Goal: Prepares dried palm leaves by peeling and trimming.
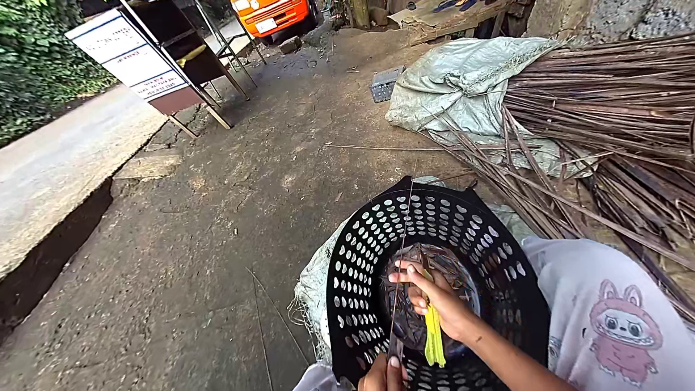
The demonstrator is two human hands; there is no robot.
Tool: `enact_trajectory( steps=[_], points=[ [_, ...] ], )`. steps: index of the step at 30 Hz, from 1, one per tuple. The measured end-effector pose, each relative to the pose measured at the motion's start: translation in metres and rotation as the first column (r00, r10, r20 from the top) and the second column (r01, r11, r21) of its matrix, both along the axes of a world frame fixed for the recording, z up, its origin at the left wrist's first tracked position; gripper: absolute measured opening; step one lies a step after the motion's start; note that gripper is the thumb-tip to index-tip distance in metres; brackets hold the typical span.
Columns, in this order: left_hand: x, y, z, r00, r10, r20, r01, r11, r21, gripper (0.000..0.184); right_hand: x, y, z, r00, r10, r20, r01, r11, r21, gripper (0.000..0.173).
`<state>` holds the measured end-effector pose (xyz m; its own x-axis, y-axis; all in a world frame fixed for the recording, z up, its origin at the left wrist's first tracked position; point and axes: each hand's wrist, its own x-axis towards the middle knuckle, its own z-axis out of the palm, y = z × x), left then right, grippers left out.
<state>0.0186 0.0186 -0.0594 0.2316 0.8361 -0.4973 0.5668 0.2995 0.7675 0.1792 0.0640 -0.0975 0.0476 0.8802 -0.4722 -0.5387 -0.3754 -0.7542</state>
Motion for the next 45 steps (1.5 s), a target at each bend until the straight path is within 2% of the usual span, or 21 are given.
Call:
enact_trajectory(
  steps=[1, 3, 7, 10, 12, 16, 17, 19, 21, 23, 25, 27, 28, 30, 34, 41, 44, 45],
  points=[
    [0.000, -0.001, 0.000, 0.999, 0.021, 0.026, -0.021, 1.000, -0.007, 0.026, 0.002, -0.001, 0.001, 0.996, 0.042, -0.080, -0.044, 0.999, -0.024, 0.028],
    [0.002, -0.001, 0.001, 0.993, 0.068, 0.101, -0.065, 0.997, -0.035, 0.026, 0.006, -0.003, 0.002, 0.991, 0.090, -0.101, -0.090, 0.996, 0.005, 0.022],
    [0.005, 0.001, 0.001, 0.964, 0.117, 0.239, -0.092, 0.989, -0.113, 0.027, 0.008, -0.003, 0.006, 0.999, 0.051, -0.001, -0.051, 0.998, 0.025, 0.014],
    [0.004, 0.001, -0.002, 0.978, 0.046, 0.203, -0.028, 0.995, -0.093, 0.024, 0.007, -0.003, 0.010, 0.977, 0.192, 0.092, -0.199, 0.978, 0.070, 0.018],
    [0.004, 0.000, -0.002, 0.983, -0.018, 0.184, 0.035, 0.995, -0.092, 0.024, 0.001, 0.000, 0.013, 0.955, 0.227, 0.192, -0.237, 0.971, 0.029, 0.012],
    [-0.005, 0.000, -0.006, 0.974, -0.206, 0.095, 0.213, 0.975, -0.070, 0.028, 0.005, 0.011, 0.016, 0.951, 0.057, 0.305, -0.078, 0.995, 0.057, 0.008],
    [-0.007, 0.001, -0.006, 0.975, -0.199, 0.099, 0.209, 0.973, -0.099, 0.026, 0.009, 0.013, 0.016, 0.929, 0.012, 0.370, -0.048, 0.995, 0.090, 0.009],
    [-0.008, 0.003, -0.007, 0.985, -0.096, 0.146, 0.118, 0.981, -0.153, 0.019, 0.013, 0.007, 0.006, 0.823, -0.056, 0.566, -0.076, 0.975, 0.208, 0.018],
    [-0.008, 0.006, -0.008, 0.969, 0.069, 0.238, -0.018, 0.978, -0.210, 0.018, 0.010, -0.010, -0.020, 0.677, -0.167, 0.717, -0.160, 0.917, 0.365, 0.025],
    [-0.006, 0.007, -0.005, 0.910, 0.198, 0.364, -0.094, 0.954, -0.283, 0.025, 0.004, -0.026, -0.041, 0.549, -0.262, 0.794, -0.333, 0.803, 0.495, 0.026],
    [-0.004, 0.005, -0.001, 0.829, 0.292, 0.477, -0.113, 0.923, -0.368, 0.032, 0.001, -0.033, -0.043, 0.504, -0.269, 0.820, -0.541, 0.642, 0.543, 0.019],
    [-0.003, 0.002, -0.001, 0.775, 0.354, 0.523, -0.121, 0.896, -0.427, 0.037, -0.002, -0.035, -0.045, 0.473, -0.326, 0.818, -0.622, 0.534, 0.573, 0.017],
    [-0.003, 0.001, -0.001, 0.763, 0.364, 0.535, -0.116, 0.891, -0.440, 0.038, -0.005, -0.034, -0.043, 0.468, -0.360, 0.807, -0.624, 0.512, 0.590, 0.017],
    [-0.004, 0.001, -0.003, 0.751, 0.364, 0.551, -0.111, 0.892, -0.437, 0.038, -0.009, -0.033, -0.033, 0.443, -0.376, 0.814, -0.611, 0.537, 0.581, 0.017],
    [-0.005, 0.002, -0.002, 0.758, 0.331, 0.562, -0.117, 0.917, -0.382, 0.035, -0.017, -0.034, -0.009, 0.340, -0.212, 0.916, -0.542, 0.752, 0.375, 0.012],
    [0.001, 0.007, -0.004, 0.721, 0.361, 0.591, -0.154, 0.916, -0.372, 0.036, -0.028, -0.020, -0.018, 0.144, -0.418, 0.897, -0.406, 0.802, 0.439, 0.011],
    [0.005, 0.007, -0.003, 0.776, 0.358, 0.519, -0.204, 0.922, -0.330, 0.035, -0.026, -0.010, -0.033, -0.068, -0.575, 0.815, -0.360, 0.776, 0.517, 0.004],
    [0.006, 0.005, -0.002, 0.816, 0.339, 0.468, -0.219, 0.931, -0.294, 0.033, -0.023, -0.007, -0.032, -0.101, -0.535, 0.839, -0.312, 0.817, 0.484, 0.005]
  ],
)
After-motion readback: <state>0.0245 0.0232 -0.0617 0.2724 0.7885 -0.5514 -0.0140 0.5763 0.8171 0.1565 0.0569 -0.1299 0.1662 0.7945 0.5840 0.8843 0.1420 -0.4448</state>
